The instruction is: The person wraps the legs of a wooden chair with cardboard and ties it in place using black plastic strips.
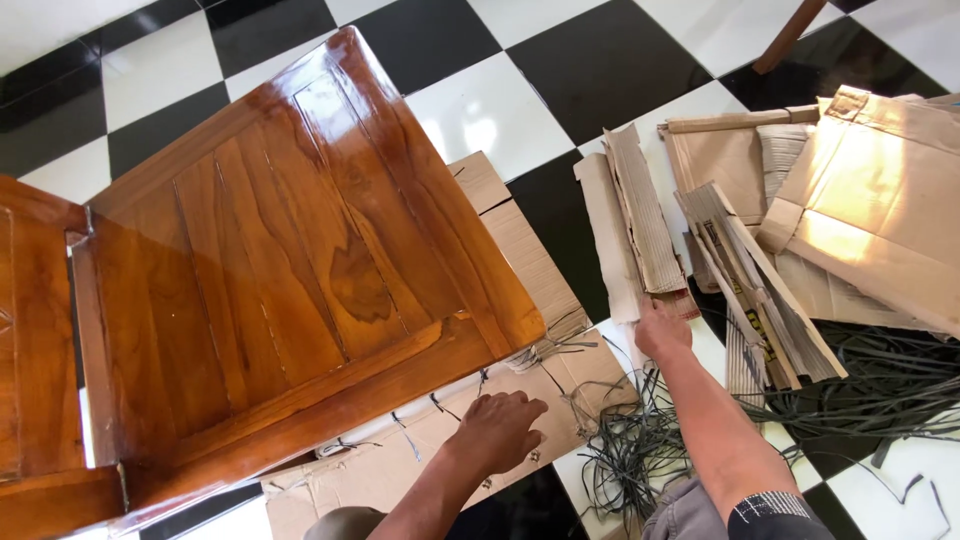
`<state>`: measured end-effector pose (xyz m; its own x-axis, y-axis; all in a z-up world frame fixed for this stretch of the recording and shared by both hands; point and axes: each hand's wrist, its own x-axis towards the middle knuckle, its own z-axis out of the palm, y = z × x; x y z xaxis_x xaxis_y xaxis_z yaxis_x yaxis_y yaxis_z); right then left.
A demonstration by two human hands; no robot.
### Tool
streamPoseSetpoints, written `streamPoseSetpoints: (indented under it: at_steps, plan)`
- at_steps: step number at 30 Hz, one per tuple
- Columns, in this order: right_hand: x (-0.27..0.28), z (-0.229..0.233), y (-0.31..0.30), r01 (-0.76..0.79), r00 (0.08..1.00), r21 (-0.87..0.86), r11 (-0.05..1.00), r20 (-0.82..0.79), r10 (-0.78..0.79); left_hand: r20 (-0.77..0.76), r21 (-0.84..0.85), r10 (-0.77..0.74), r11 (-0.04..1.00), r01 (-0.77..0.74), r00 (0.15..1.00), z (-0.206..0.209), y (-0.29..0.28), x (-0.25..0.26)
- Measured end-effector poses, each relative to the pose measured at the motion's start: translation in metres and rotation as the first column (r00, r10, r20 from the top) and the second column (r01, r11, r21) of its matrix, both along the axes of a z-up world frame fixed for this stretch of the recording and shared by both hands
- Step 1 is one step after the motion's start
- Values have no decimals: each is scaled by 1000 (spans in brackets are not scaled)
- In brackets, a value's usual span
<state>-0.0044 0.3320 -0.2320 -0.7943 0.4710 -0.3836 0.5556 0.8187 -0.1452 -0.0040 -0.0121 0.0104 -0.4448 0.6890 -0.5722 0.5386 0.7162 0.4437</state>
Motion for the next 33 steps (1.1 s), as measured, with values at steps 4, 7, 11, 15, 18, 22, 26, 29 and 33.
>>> streamPoseSetpoints:
  at_steps: [4,7,11,15,18,22,26,29,33]
  plan:
    - [-6,-3,-2,-80,994,15,997,70,78,-3,-3,0,1000,0,1000,-3,-1,-3]
    - [-6,-2,-7,-108,986,36,993,134,103,-17,-25,-20,999,19,1000,3,1,-5]
    - [-8,-2,-8,-88,992,16,996,95,86,-3,-26,-13,1000,13,1000,8,1,-6]
    - [-10,12,-14,-150,971,53,987,195,137,-3,-28,0,1000,0,1000,5,-2,-4]
    - [-7,-20,-6,-158,982,66,985,113,150,-3,-29,-1,1000,1,1000,6,-1,-4]
    - [-4,-31,-4,-166,985,102,981,56,161,-12,-22,-9,1000,9,1000,4,-1,-3]
    - [-3,-38,-1,-201,980,132,971,21,200,11,-47,13,999,-13,1000,9,1,-5]
    - [-2,-44,-2,-217,976,162,963,15,217,18,-48,25,999,-24,1000,9,0,-3]
    - [-3,-43,-4,-231,973,182,956,24,231,7,-51,10,999,-10,1000,4,0,-3]
